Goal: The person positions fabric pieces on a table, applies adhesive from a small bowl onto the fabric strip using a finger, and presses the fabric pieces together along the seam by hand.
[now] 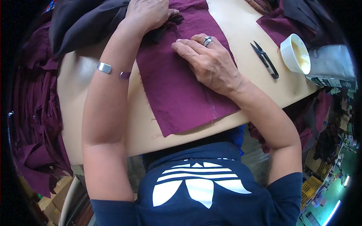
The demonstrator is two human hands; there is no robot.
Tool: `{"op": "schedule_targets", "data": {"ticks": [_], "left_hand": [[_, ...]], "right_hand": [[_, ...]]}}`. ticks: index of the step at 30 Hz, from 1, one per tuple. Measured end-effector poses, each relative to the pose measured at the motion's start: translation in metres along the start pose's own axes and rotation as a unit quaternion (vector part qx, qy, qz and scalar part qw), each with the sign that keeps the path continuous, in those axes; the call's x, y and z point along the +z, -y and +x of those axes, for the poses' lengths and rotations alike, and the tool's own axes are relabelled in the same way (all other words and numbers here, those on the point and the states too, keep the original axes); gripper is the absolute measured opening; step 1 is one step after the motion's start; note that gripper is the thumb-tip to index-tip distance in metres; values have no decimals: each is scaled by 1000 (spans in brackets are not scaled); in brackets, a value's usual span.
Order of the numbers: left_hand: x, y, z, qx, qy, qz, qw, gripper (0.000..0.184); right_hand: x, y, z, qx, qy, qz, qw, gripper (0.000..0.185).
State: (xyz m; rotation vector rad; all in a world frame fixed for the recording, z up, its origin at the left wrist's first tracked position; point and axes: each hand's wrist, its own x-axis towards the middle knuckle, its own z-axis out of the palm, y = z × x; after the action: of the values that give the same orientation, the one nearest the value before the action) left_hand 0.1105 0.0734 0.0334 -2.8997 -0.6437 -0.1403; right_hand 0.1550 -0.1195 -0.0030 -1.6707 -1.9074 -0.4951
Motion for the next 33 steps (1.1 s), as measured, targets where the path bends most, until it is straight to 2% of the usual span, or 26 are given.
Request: {"op": "schedule_targets", "data": {"ticks": [3, 5, 10, 14, 23, 26, 29, 33], "left_hand": [[-3, 1, -1, 68, 5, -12, 998, 25], [8, 7, 0, 97, -41, -27, 994, 19], [13, 11, -1, 135, -231, -21, 963, 15], [7, 11, 2, 152, -240, -11, 959, 14], [17, 11, 6, 130, -203, -19, 970, 12], [21, 12, 8, 143, -188, -8, 972, 13], [24, 12, 10, 138, -164, 15, 977, 14], [27, 14, 9, 177, -225, 6, 958, 13]], "right_hand": [[3, -2, 0, -7, -15, 15, 1000, 22], [3, -2, 0, -4, -8, 17, 1000, 23], [2, -2, -1, -15, 3, 1, 1000, 24], [3, -3, -1, -13, 6, -16, 1000, 24], [1, -13, 18, -10, 108, -9, 994, 28], [-5, -12, 27, 36, 173, 22, 984, 40], [0, -15, 35, 65, 194, 80, 976, 39], [5, -16, 33, 61, 133, 66, 987, 35]]}}
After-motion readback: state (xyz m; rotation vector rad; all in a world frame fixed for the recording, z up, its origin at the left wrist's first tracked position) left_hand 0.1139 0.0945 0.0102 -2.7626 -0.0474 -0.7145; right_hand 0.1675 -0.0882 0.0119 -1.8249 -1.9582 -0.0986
